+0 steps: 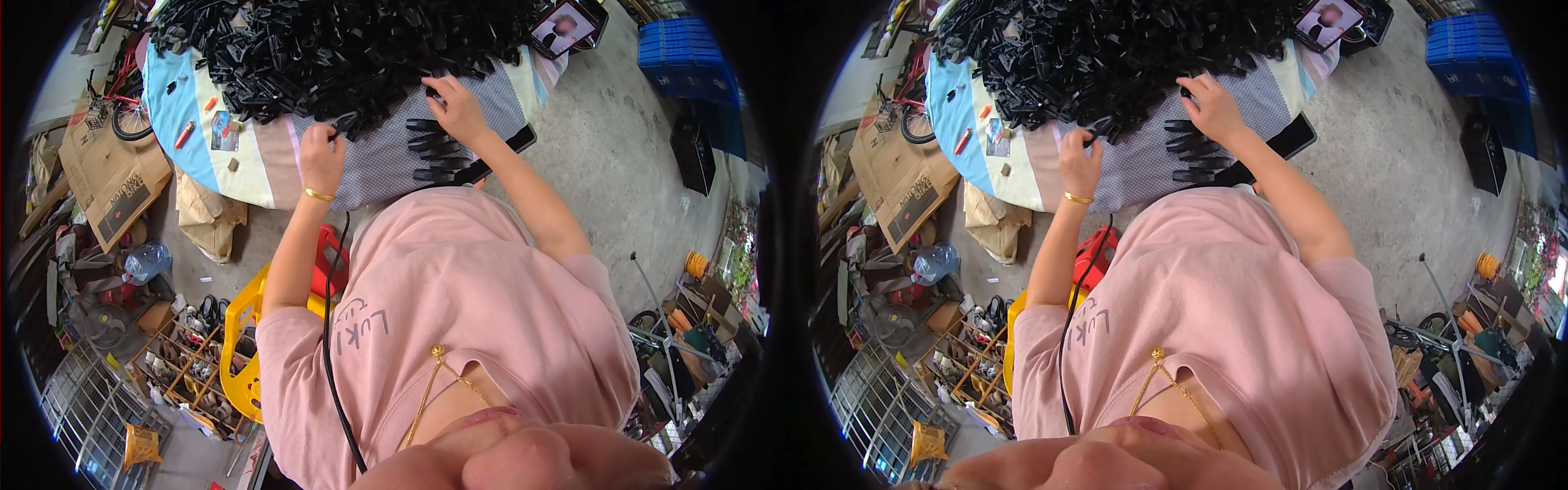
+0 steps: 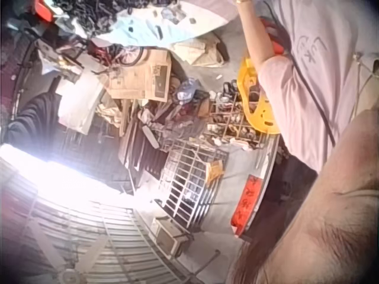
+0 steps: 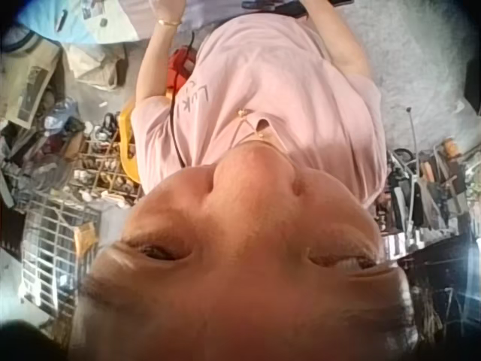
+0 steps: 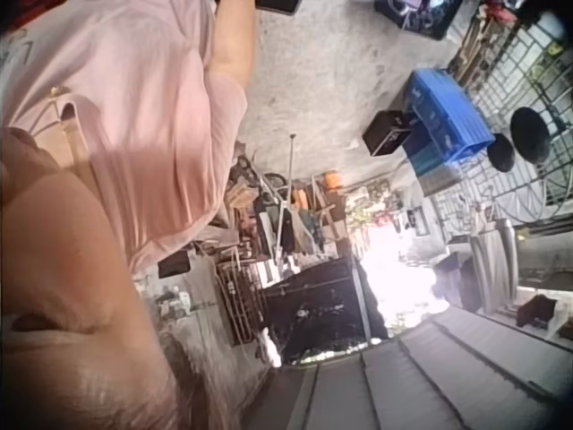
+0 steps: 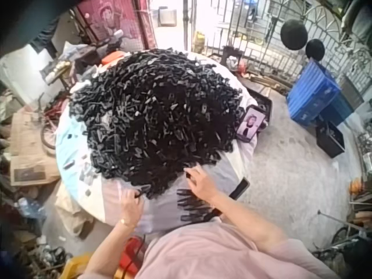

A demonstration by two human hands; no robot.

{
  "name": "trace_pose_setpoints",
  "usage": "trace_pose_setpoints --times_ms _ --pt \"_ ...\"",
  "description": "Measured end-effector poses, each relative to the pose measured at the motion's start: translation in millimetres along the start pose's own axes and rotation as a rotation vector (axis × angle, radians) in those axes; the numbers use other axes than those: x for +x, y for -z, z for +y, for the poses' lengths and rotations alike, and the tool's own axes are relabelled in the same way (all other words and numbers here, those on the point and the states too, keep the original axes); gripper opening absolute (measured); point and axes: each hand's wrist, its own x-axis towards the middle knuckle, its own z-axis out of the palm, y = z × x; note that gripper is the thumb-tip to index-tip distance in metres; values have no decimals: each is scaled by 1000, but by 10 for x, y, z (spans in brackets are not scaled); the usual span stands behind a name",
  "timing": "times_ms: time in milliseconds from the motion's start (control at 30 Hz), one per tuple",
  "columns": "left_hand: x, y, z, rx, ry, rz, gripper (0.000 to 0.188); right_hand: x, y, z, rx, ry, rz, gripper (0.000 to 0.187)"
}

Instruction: Arrange small black plastic components onto a patterned work surface at a production station.

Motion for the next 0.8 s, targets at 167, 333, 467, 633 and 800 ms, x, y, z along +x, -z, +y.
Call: trace_pose_setpoints --times_ms 167,333,467,633,800 --pt "185 -362 468 -149 -162 -27 19 -215 8 37 -19 228 -60 22" --pt "191 -708 574 -229 -338 -265 15 -330 270 -15 15 -4 -254 22" --pt "184 -759 573 -269 -365 -292 11 -377 425 8 -86 -46 -249 24" --pt "249 -757 619 -201 -259 -407 26 -285 319 70 2 43 -65 26" --pt "293 -876 861 -182 -82 -457 43 -309 135 183 -102 -75 -147 26"
